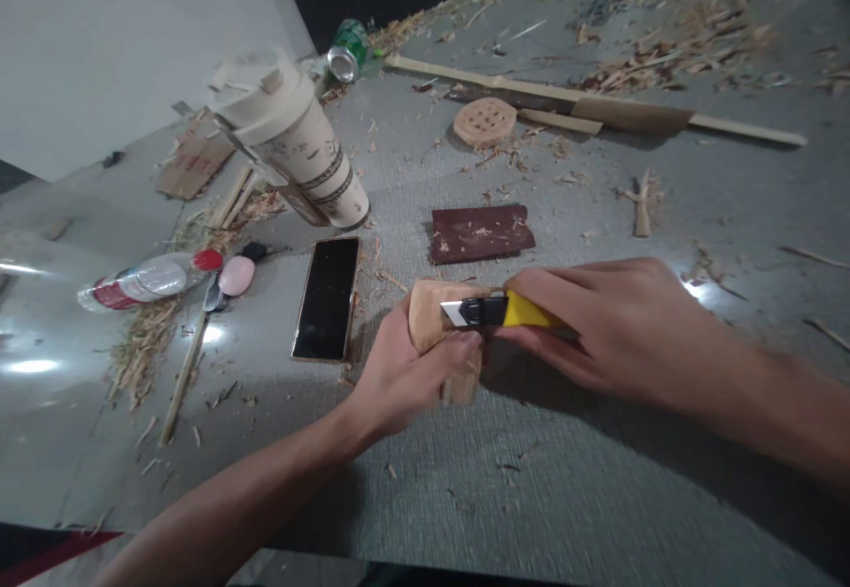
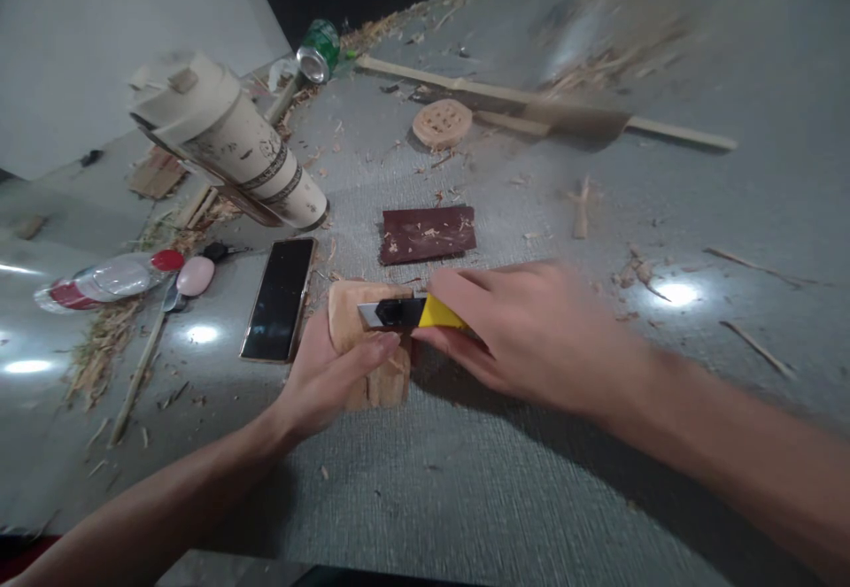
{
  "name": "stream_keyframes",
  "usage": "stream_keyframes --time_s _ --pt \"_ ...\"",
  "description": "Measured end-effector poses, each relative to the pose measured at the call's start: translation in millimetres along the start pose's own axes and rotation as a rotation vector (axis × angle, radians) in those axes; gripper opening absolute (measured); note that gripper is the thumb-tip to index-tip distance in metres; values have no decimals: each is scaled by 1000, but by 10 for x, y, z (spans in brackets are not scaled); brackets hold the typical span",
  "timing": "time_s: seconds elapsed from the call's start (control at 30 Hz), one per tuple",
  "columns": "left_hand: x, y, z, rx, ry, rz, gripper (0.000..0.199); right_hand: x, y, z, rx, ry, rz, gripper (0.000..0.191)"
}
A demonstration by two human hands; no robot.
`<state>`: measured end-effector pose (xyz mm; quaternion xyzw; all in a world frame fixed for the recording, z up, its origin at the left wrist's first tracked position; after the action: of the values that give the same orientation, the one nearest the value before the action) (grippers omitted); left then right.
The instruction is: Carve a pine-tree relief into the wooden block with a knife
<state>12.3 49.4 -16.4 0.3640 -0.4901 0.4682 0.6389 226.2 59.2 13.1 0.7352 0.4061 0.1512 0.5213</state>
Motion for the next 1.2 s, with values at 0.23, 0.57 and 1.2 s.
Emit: stream_keyframes --time_s 0.23,0.57,1.2 --pt "-5 -105 126 -187 65 -18 41 250 310 -67 199 -286 81 47" --pt "9 -34 25 -41 123 125 46 297 116 -74 159 -122 -70 39" --pt "30 -9 0 1 1 39 39 33 33 -52 -19 -39 -115 44"
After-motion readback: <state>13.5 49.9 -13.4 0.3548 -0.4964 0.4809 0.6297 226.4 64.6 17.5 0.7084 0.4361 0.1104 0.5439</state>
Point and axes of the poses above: each hand's wrist, its own z-axis away from the middle knuckle, its own y-axis out of the back of the hand, x = y × z, the point moved 4 cm from there along -z, towards the middle knuckle, and after that the axes turned 4 degrees about -z, right-handed, at the moved point
